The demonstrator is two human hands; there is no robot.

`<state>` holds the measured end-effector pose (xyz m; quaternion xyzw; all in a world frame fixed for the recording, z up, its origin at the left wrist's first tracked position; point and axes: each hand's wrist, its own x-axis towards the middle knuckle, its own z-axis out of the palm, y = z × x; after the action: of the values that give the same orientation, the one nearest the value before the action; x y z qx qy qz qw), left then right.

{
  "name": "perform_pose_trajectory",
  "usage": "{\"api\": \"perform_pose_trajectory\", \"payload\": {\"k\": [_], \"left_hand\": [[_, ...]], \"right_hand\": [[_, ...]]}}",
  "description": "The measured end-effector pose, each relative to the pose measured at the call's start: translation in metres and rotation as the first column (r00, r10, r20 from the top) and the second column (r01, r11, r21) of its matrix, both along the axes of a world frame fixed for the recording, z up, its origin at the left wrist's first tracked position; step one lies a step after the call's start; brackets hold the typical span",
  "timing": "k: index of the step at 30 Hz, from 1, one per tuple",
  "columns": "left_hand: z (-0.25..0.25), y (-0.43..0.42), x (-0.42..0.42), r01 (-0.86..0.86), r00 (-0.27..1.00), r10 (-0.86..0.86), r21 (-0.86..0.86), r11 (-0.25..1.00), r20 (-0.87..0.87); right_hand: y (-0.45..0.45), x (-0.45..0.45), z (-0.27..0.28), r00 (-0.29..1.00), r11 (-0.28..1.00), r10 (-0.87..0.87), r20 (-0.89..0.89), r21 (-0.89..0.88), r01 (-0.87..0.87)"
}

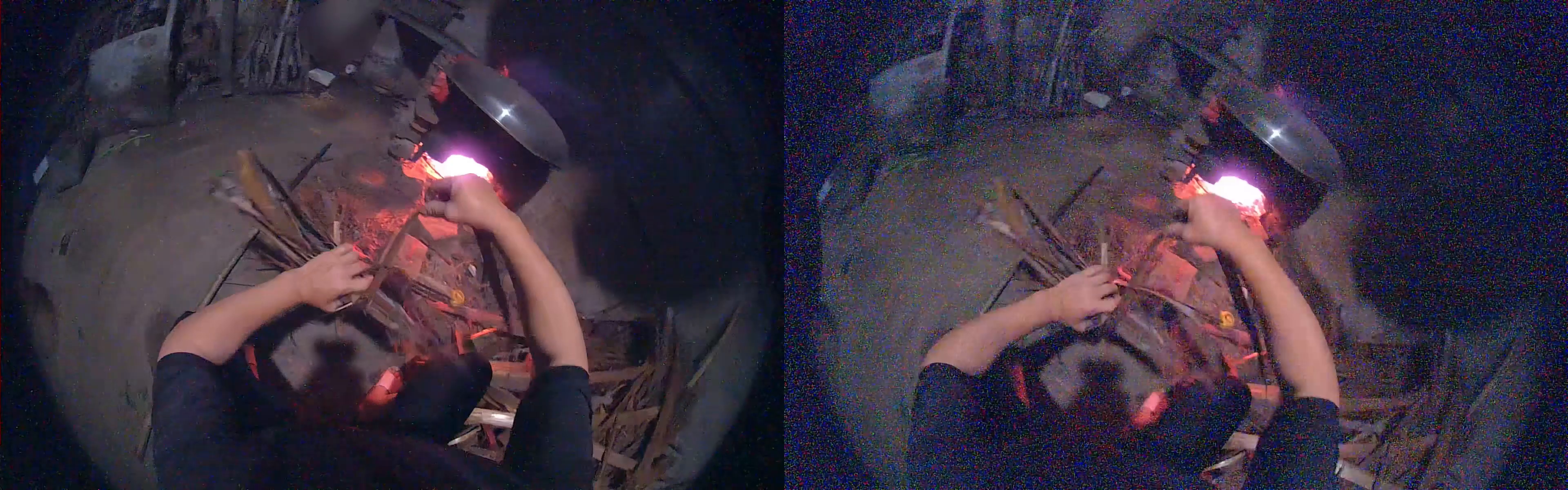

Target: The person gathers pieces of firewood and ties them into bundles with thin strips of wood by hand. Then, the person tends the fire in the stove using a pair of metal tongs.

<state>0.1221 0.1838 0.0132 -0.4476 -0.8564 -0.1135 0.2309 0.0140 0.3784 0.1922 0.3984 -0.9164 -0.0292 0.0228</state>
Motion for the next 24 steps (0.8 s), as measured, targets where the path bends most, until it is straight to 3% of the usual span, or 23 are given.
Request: {"api": "perform_pose_trajectory", "payload": {"k": [1, 2, 4, 5, 6, 8, 9, 10, 12, 13, 16, 18, 20, 21, 24], "left_hand": [[0.005, 0.003, 0.004, 0.175, 0.984, -0.173, 0.044, 0.984, -0.050], [0.008, 0.003, 0.006, 0.177, 0.983, -0.174, 0.042, 0.983, -0.062], [0.012, 0.000, 0.010, 0.184, 0.983, -0.179, 0.323, 0.928, -0.046], [0.012, -0.007, 0.010, 0.079, 0.988, -0.134, 0.492, 0.867, 0.079], [0.010, -0.010, 0.008, 0.065, 0.991, -0.112, 0.490, 0.869, 0.068], [0.001, -0.018, 0.004, -0.122, 0.972, -0.043, 0.651, 0.749, 0.232], [-0.006, -0.022, 0.003, -0.203, 0.947, -0.014, 0.631, 0.749, 0.322], [-0.015, -0.024, 0.000, -0.202, 0.943, -0.021, 0.624, 0.755, 0.331], [-0.024, -0.027, -0.012, -0.224, 0.867, -0.215, 0.736, 0.639, 0.450], [-0.004, -0.026, 0.004, -0.340, 0.783, -0.214, 0.689, 0.640, 0.585], [-0.024, -0.032, -0.009, -0.381, 0.704, -0.318, 0.716, 0.585, 0.635], [-0.026, -0.046, -0.017, -0.361, 0.748, -0.245, 0.687, 0.630, 0.617], [-0.021, -0.056, -0.018, -0.425, 0.704, -0.273, 0.696, 0.578, 0.656], [-0.025, -0.061, -0.021, -0.552, 0.548, -0.486, 0.731, 0.401, 0.681], [-0.017, -0.064, -0.028, -0.643, 0.473, -0.528, 0.686, 0.340, 0.705]], "right_hand": [[0.011, -0.017, -0.016, 0.987, 0.994, 0.056, 0.153, -0.097, -0.042], [0.023, -0.040, -0.038, 0.948, 0.977, 0.137, 0.289, -0.200, -0.080], [0.044, -0.035, -0.072, 0.753, 0.911, -0.053, 0.656, -0.277, 0.305], [0.054, -0.027, -0.086, 0.720, 0.881, -0.059, 0.691, -0.304, 0.363], [0.068, -0.022, -0.103, 0.682, 0.844, -0.057, 0.729, -0.330, 0.423], [0.101, -0.047, -0.164, 0.636, 0.826, 0.089, 0.767, -0.414, 0.383], [0.108, -0.033, -0.166, 0.562, 0.810, 0.098, 0.821, -0.394, 0.434], [0.111, -0.019, -0.163, 0.506, 0.798, 0.101, 0.857, -0.373, 0.472], [0.117, -0.004, -0.163, 0.443, 0.779, 0.131, 0.887, -0.368, 0.507], [0.118, 0.001, -0.164, 0.419, 0.772, 0.153, 0.895, -0.373, 0.514], [0.115, 0.010, -0.165, 0.360, 0.763, 0.211, 0.909, -0.383, 0.521], [0.112, 0.013, -0.165, 0.331, 0.759, 0.244, 0.912, -0.392, 0.520], [0.112, 0.016, -0.167, 0.301, 0.753, 0.272, 0.914, -0.397, 0.524], [0.112, 0.018, -0.170, 0.281, 0.751, 0.282, 0.917, -0.393, 0.530], [0.117, 0.023, -0.173, 0.233, 0.742, 0.319, 0.919, -0.395, 0.541]]}}
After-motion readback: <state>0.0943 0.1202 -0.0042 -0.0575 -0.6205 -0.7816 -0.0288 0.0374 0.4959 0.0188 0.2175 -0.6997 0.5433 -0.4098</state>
